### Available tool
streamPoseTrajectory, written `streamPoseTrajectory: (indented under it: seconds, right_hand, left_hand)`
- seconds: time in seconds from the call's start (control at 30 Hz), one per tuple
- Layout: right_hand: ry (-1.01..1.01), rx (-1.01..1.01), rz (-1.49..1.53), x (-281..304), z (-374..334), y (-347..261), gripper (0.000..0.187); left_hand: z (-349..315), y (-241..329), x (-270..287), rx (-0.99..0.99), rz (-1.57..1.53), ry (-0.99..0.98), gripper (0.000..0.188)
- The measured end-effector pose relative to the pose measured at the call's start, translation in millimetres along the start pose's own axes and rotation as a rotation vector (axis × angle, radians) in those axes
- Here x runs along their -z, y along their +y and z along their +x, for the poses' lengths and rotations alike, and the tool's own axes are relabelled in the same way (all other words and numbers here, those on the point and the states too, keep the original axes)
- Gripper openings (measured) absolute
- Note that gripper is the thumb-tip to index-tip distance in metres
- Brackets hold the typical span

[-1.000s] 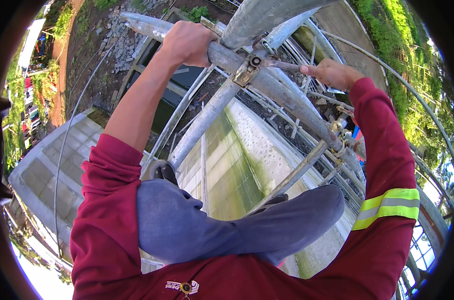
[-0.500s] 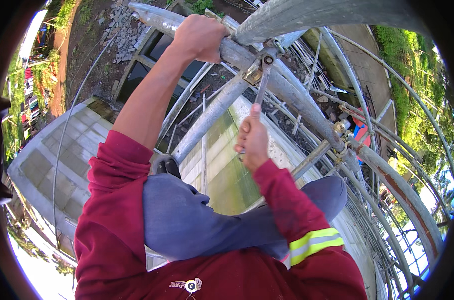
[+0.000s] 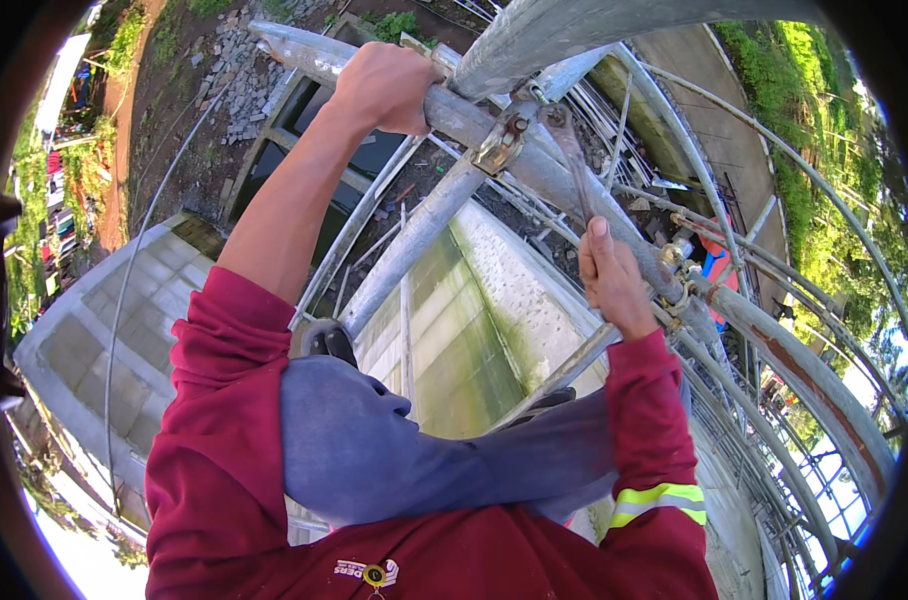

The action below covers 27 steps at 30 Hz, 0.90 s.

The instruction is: The person assembles a metal scaffolding structure by hand-tightening and then securing multiple couplers with a spanner. They move between joints, aligning poles and tightening fasteners to stabilize the frame.

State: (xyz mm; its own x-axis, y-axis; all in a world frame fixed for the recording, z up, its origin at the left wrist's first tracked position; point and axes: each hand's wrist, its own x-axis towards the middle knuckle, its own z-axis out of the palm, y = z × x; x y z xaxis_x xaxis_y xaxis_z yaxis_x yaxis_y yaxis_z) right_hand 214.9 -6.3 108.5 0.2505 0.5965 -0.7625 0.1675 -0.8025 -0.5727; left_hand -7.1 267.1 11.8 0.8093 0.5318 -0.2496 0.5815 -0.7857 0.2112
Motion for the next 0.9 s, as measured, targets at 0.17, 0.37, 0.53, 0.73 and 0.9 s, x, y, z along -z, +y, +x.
streamPoseTrajectory:
  seconds: [0.17,0.37,0.53,0.73,0.9]
  right_hand:
    - [-0.224,0.029,-0.806,88.8,88.3,-55.4,0.089]
    - [-0.479,-0.282,-0.599,113.2,112.0,-70.2,0.081]
    - [-0.187,-0.182,-0.336,63.6,71.5,-4.8,0.073]
    - [0.067,-0.217,1.558,-232.8,48.0,-60.2,0.073]
    - [-0.097,-0.048,1.732,-241.9,61.4,-89.5,0.073]
  left_hand:
    - [-2.4,-0.7,8.7,-0.014,0.001,-0.006,0.038]
    - [0.8,4.3,7.0,-0.022,-0.005,0.018,0.034]
    - [-1.9,0.1,5.5,-0.012,0.0,-0.005,0.035]
    - [-0.7,1.2,3.0,-0.031,0.006,0.026,0.035]
    - [4.3,1.2,7.7,-0.023,-0.035,-0.063,0.035]
